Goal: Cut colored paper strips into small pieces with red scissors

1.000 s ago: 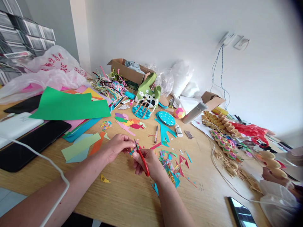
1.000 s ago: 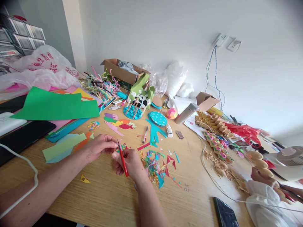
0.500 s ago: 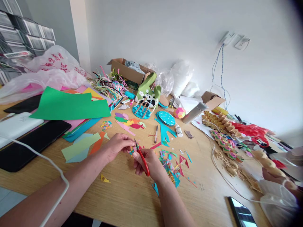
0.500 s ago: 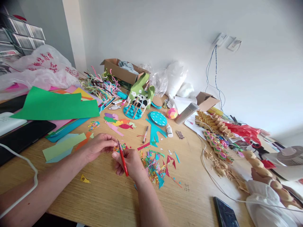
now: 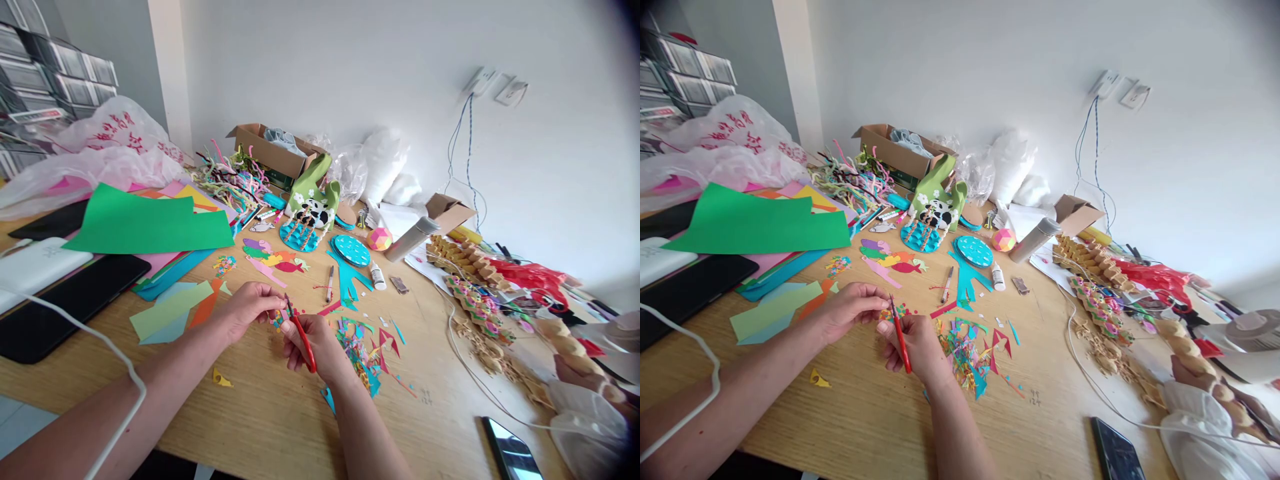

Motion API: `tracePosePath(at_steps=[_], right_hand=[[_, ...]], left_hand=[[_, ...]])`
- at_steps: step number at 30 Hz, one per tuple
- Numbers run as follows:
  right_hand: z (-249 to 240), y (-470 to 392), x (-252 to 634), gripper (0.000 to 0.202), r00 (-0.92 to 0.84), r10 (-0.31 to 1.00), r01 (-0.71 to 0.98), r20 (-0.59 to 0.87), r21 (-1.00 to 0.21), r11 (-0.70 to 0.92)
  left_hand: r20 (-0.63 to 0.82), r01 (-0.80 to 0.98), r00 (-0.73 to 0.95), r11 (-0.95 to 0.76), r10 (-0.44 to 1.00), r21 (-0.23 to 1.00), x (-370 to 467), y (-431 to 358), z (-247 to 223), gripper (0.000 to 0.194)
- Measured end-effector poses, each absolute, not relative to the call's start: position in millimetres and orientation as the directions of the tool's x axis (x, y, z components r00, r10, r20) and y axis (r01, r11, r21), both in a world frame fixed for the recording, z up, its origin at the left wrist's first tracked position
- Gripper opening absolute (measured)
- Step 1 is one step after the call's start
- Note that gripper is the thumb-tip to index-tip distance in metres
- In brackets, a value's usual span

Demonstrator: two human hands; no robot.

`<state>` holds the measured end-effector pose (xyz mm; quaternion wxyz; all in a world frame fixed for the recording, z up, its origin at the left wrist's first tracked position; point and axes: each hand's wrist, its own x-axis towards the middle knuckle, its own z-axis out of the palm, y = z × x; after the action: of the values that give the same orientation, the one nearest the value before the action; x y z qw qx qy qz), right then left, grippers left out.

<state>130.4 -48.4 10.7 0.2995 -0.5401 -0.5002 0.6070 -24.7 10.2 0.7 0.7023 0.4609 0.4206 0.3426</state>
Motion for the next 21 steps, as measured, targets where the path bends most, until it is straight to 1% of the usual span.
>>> tracePosePath(at_steps=[7, 13, 21], right_hand=[[9.2, -50.4, 130.7, 0.052, -0.232, 0.905, 0.173, -0.357, -0.93, -0.323], [8.0, -50.3, 130.8, 0.053, -0.234, 0.907, 0.168, -0.35, -0.933, -0.317], [13.5, -50.4, 130.0, 0.053, -0.237, 0.894, 0.191, -0.38, -0.921, -0.341]], left_hand=[[-0.238, -0.099, 0.369, 0.293, 0.898, 0.951, -23.1, 8.4, 5.0, 0.018], [-0.227, -0.091, 0.375, 0.28, 0.899, 0.956, -22.5, 7.5, 8.5, 0.016], [-0.191, -0.103, 0.344, 0.239, 0.919, 0.965, -22.5, 8.4, 8.0, 0.013]])
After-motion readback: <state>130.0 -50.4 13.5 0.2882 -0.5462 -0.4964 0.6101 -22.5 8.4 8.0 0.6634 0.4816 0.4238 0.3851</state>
